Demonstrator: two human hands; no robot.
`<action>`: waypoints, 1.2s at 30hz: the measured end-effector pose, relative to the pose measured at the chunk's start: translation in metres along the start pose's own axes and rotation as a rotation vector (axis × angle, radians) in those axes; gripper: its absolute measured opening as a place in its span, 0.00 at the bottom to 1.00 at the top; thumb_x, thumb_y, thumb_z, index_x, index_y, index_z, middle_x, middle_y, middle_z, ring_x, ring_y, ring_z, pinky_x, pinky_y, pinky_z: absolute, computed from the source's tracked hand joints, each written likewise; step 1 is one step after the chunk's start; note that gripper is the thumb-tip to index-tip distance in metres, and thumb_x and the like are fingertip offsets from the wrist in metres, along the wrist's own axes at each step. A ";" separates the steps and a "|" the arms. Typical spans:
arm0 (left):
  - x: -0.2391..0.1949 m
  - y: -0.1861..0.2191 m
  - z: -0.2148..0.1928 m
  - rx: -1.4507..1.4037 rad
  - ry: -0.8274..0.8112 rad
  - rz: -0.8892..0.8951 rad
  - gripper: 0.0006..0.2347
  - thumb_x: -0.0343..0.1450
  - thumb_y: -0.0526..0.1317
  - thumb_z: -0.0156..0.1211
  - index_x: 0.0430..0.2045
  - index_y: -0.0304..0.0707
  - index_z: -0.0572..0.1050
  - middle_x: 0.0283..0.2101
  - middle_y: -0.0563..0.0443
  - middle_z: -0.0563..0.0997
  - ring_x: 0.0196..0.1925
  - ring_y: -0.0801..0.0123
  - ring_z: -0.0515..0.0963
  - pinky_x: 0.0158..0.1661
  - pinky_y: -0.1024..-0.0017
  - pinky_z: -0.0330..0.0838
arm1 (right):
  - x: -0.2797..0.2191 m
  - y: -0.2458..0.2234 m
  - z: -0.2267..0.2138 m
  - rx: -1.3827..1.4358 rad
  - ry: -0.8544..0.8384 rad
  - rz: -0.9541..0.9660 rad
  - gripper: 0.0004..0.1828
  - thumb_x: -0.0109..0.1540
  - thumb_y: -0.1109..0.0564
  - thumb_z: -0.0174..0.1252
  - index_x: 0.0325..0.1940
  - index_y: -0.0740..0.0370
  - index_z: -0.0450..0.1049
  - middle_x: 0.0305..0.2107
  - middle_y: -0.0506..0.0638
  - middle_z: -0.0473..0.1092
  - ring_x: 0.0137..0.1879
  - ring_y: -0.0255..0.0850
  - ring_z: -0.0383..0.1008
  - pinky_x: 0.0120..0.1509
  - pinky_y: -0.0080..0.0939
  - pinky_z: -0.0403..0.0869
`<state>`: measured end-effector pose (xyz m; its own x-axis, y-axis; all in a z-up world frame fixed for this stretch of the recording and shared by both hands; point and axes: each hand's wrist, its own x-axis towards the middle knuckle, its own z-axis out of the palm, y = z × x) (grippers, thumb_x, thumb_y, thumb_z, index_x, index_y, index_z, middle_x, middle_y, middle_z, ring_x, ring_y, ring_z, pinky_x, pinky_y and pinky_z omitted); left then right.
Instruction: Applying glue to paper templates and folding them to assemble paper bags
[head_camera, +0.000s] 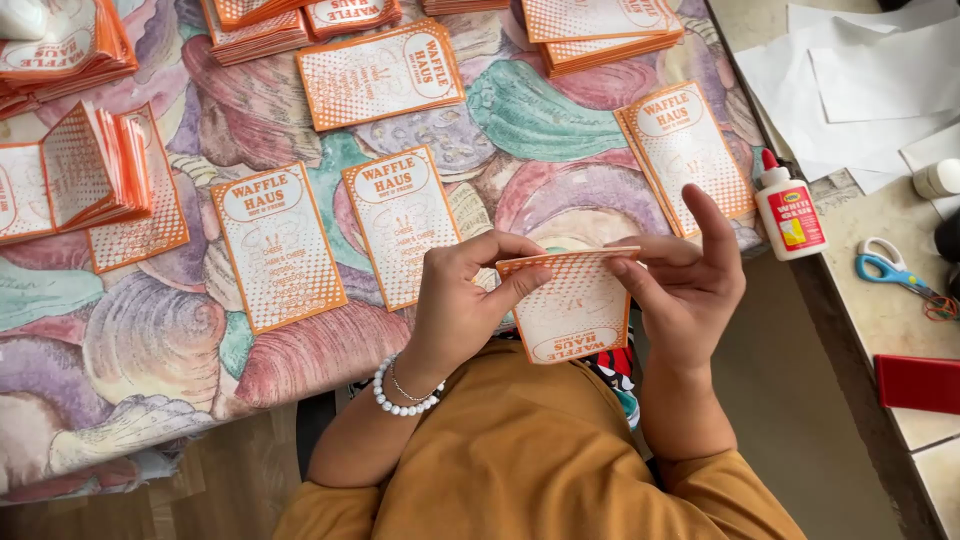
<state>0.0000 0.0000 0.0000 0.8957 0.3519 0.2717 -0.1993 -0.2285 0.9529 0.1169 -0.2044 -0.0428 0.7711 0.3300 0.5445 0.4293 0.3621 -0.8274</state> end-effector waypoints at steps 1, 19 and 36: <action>-0.001 -0.002 -0.002 0.001 0.005 -0.005 0.05 0.68 0.38 0.72 0.35 0.45 0.83 0.29 0.53 0.87 0.37 0.70 0.87 0.42 0.71 0.79 | -0.001 0.000 0.001 0.003 -0.005 0.005 0.50 0.55 0.77 0.66 0.78 0.70 0.51 0.34 0.71 0.75 0.45 0.56 0.82 0.57 0.52 0.79; -0.006 -0.005 -0.014 -0.126 0.130 0.045 0.02 0.71 0.34 0.68 0.34 0.38 0.84 0.26 0.48 0.87 0.38 0.71 0.87 0.44 0.70 0.79 | -0.003 0.008 0.003 -0.035 0.045 -0.069 0.44 0.56 0.78 0.65 0.74 0.76 0.54 0.30 0.75 0.73 0.40 0.58 0.81 0.53 0.54 0.81; -0.016 0.017 -0.011 0.013 0.156 0.284 0.06 0.72 0.30 0.68 0.39 0.42 0.81 0.41 0.50 0.87 0.42 0.69 0.89 0.47 0.77 0.82 | 0.004 -0.032 0.020 -0.328 0.061 -0.212 0.23 0.66 0.67 0.62 0.64 0.69 0.63 0.38 0.74 0.73 0.42 0.58 0.80 0.50 0.46 0.79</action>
<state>-0.0220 0.0006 0.0130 0.7333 0.4066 0.5449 -0.4265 -0.3490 0.8344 0.0972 -0.1970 -0.0116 0.6713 0.2220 0.7072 0.7020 0.1158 -0.7027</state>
